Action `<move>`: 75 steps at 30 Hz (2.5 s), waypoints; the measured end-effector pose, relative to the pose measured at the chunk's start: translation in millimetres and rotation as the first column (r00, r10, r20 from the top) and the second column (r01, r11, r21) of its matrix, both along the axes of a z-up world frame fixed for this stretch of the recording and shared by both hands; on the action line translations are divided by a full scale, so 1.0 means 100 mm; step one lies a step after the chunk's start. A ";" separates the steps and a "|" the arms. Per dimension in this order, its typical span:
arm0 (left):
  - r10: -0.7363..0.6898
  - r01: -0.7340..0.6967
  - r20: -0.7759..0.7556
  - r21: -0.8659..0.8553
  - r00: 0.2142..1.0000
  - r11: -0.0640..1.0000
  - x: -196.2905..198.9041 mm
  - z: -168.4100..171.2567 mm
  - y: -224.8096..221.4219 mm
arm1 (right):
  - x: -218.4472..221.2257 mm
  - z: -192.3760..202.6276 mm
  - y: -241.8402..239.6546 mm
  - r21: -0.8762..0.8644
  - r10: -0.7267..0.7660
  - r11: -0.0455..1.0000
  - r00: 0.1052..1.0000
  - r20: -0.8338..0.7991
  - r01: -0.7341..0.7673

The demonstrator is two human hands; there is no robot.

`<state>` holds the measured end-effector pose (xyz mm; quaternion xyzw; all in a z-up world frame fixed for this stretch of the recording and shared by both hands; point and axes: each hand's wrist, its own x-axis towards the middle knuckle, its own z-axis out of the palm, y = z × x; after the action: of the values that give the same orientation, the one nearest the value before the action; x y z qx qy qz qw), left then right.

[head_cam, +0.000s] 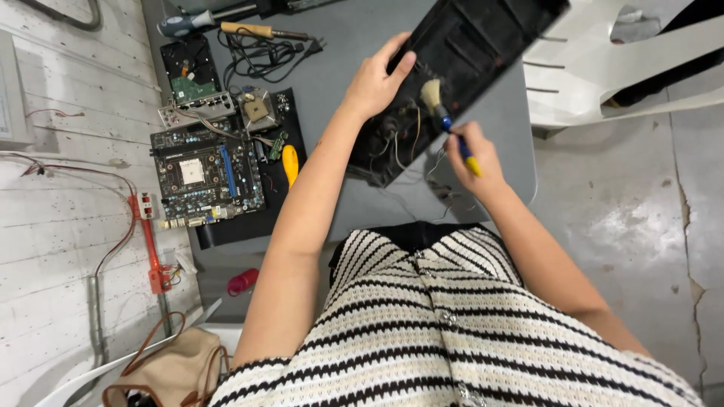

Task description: Disassembling and cleaning internal computer components using a screwdriver and a brush

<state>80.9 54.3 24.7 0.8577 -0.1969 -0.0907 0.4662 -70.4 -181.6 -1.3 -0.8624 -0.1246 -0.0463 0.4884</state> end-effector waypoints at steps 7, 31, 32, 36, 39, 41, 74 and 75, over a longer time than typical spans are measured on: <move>0.099 -0.101 -0.027 -0.118 0.995 0.988 -0.12 0.16 0.09 | 0.02 0.46 0.10 0.038 -0.049 0.998 0.997 -0.055 0.051; 0.621 -0.511 0.233 -0.395 0.748 0.764 -1.00 -0.48 0.18 | -0.14 0.64 0.17 -0.141 -0.116 0.982 0.991 0.064 0.125; 0.623 -0.518 0.209 -0.394 0.754 0.759 -1.01 -0.44 0.17 | -0.12 0.73 0.18 -0.020 -0.182 0.983 0.979 0.087 0.185; 0.638 -0.528 0.161 -0.429 0.753 0.732 -1.08 -0.39 0.11 | -0.18 0.44 0.25 0.263 -0.180 0.959 0.947 0.266 0.108; 0.634 -0.514 0.177 -0.445 0.753 0.734 -1.10 -0.45 0.08 | -0.28 0.41 0.44 0.290 -0.154 0.955 0.948 0.278 0.070; 0.636 -0.513 0.171 -0.453 0.753 0.729 -1.07 -0.59 0.07 | -0.26 0.22 0.52 0.192 -0.110 0.980 0.958 0.266 0.059; 0.610 -0.324 0.265 -0.656 0.747 0.682 -0.92 -0.96 0.11 | -0.38 0.40 0.66 -0.105 0.118 0.990 0.969 0.219 -0.096; 0.613 -0.330 0.259 -0.655 0.746 0.679 -0.95 -0.94 0.14 | -0.39 0.54 0.66 0.059 0.085 0.993 0.955 0.285 -0.105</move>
<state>-14.3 68.0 -69.0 0.6939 -0.0832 0.3053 0.6468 -109.3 -115.1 52.4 -0.8216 -0.2325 -0.1496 0.4986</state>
